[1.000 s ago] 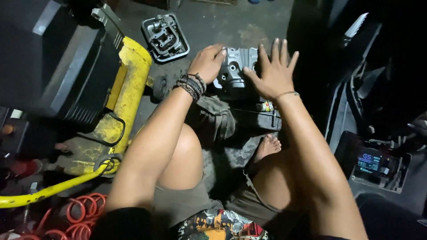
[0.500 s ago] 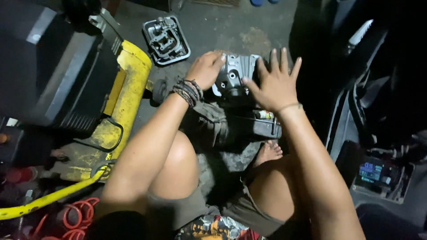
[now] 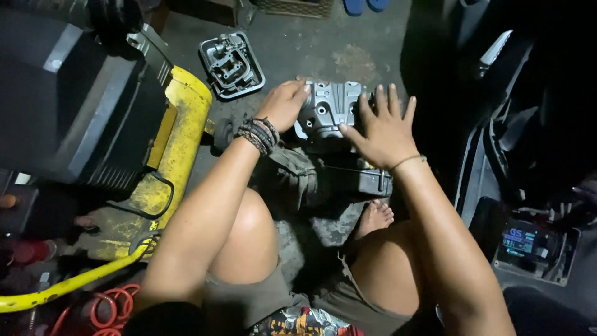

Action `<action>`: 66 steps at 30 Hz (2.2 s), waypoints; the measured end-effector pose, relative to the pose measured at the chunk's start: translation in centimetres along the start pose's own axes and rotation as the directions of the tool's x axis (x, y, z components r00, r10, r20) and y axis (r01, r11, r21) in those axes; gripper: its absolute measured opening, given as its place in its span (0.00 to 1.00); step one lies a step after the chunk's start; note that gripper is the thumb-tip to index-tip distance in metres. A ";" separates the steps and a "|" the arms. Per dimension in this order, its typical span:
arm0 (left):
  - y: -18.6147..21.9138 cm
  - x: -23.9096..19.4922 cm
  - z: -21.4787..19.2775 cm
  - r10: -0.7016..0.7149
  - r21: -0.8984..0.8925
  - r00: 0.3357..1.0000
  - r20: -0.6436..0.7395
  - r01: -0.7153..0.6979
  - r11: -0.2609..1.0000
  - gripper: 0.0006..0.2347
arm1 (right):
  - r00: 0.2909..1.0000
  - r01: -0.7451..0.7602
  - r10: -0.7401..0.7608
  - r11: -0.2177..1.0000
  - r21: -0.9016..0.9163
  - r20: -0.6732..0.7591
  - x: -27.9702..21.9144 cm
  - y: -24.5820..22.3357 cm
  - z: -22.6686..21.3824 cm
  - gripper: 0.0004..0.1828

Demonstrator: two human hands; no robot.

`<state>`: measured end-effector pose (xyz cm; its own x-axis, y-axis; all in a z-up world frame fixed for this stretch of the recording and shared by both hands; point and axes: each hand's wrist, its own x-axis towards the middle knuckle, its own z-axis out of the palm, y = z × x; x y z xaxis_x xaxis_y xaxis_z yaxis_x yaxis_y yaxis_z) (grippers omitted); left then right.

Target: Cleaning and inspecting a motorcycle cylinder head using a cloth

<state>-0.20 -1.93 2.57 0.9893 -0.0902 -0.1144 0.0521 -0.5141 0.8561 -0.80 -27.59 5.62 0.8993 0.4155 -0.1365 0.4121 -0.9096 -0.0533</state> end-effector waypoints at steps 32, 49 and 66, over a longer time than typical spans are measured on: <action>0.1 0.7 -0.3 -0.076 -0.270 0.997 0.029 0.081 0.959 0.44 | 0.988 0.131 -0.144 0.975 -0.179 -0.059 2.6 -7.1 0.5 0.58; 1.2 -1.6 -1.5 -0.049 -0.242 0.997 0.062 0.063 0.968 0.37 | 0.981 0.147 -0.173 0.959 -0.243 -0.091 3.5 -7.7 0.6 0.60; -0.4 -1.7 -1.3 -0.052 -0.262 0.997 0.050 0.063 0.963 0.32 | 0.987 0.122 -0.121 0.992 0.002 -0.108 5.4 -4.8 1.7 0.51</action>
<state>-1.71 -0.42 3.06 0.9773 -0.1062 -0.1836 0.1481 -0.2777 0.9492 1.85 -20.98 3.44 0.8532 0.5212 -0.0209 0.5187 -0.8520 -0.0717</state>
